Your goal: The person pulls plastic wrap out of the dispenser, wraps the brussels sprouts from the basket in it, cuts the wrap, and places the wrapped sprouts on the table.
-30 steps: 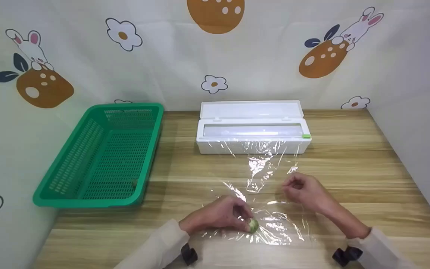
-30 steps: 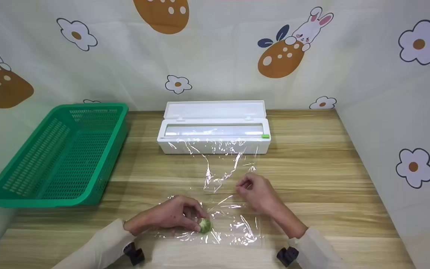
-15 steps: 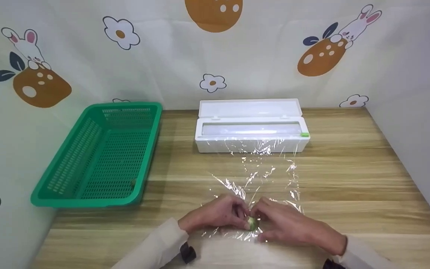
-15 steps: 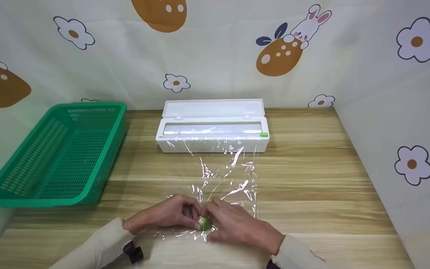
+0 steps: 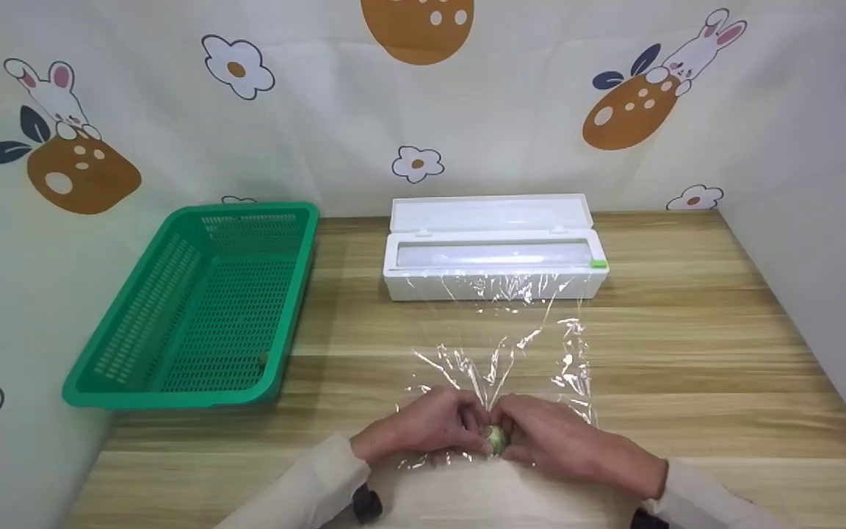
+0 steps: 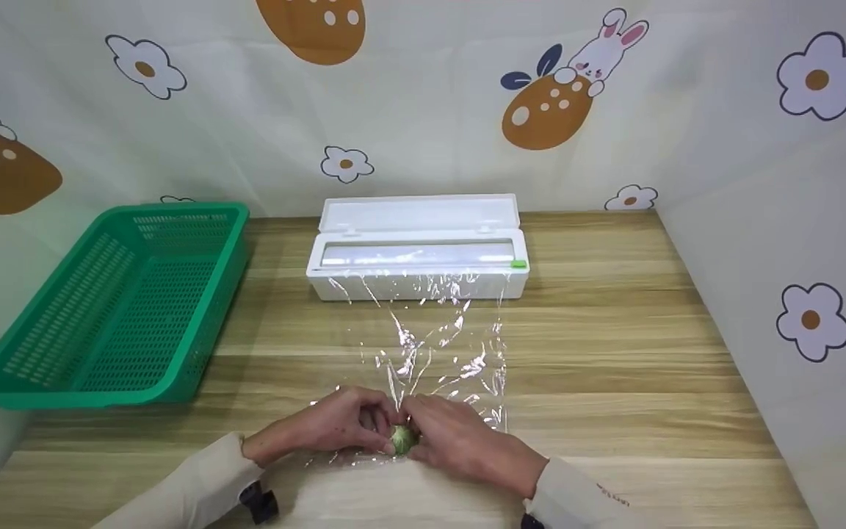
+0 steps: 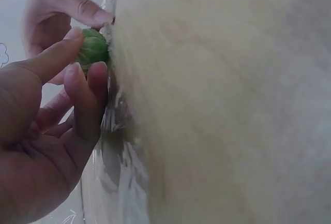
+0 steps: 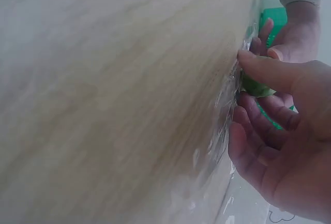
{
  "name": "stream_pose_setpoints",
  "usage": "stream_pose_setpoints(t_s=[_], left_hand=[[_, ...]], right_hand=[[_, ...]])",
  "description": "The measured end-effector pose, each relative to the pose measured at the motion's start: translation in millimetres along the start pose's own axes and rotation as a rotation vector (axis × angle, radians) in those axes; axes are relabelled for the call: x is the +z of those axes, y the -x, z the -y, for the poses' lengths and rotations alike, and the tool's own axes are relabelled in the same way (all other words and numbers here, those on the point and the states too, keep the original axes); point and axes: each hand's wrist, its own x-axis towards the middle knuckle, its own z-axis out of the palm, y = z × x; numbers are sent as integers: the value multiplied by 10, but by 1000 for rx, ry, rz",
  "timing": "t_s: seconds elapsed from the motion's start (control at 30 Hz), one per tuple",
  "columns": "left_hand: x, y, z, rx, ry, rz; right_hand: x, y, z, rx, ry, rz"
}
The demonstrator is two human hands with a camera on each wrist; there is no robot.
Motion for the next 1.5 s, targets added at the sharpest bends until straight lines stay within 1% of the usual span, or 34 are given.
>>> stream_pose_setpoints(t_s=[0.2, 0.37, 0.5, 0.6, 0.67, 0.8, 0.87, 0.9, 1.0, 1.1, 1.17, 1.3, 1.4, 1.5], left_hand=[[-30, 10, 11, -12, -11, -1], [-53, 30, 6, 12, -27, -5], [-42, 48, -21, 23, -35, -16], [-19, 53, -47, 30, -45, 0], [-1, 54, -64, 52, -82, 23], [37, 50, -89, 100, -250, 52], [50, 51, -97, 118, -313, 53], [54, 51, -99, 126, -335, 50], [49, 50, -101, 158, -359, 35], [29, 37, -109, 171, -358, 25], [14, 20, -113, 175, -368, 26], [-18, -19, -105, 148, -356, 46], [-45, -39, -77, 126, -312, 60], [-77, -50, -44, 127, -246, 77]], right_hand=[[-7, 5, -17, -16, 1, -10], [-29, 15, -25, -21, 8, -3], [-52, 18, -27, 0, -15, 12], [-55, 16, -30, 10, -29, 6], [-51, 12, -34, 7, -33, -5], [-52, 11, -42, 14, -55, -13], [-57, 16, -48, 21, -77, -4], [-59, 19, -50, 20, -87, -1], [-62, 23, -57, 10, -111, 5], [-60, 22, -50, -5, -106, 0], [-58, 26, -39, 1, -74, -4], [-51, 42, 8, 16, 12, -30], [-39, 37, 59, -9, 75, -66], [-26, 15, 94, -59, 133, -101]])
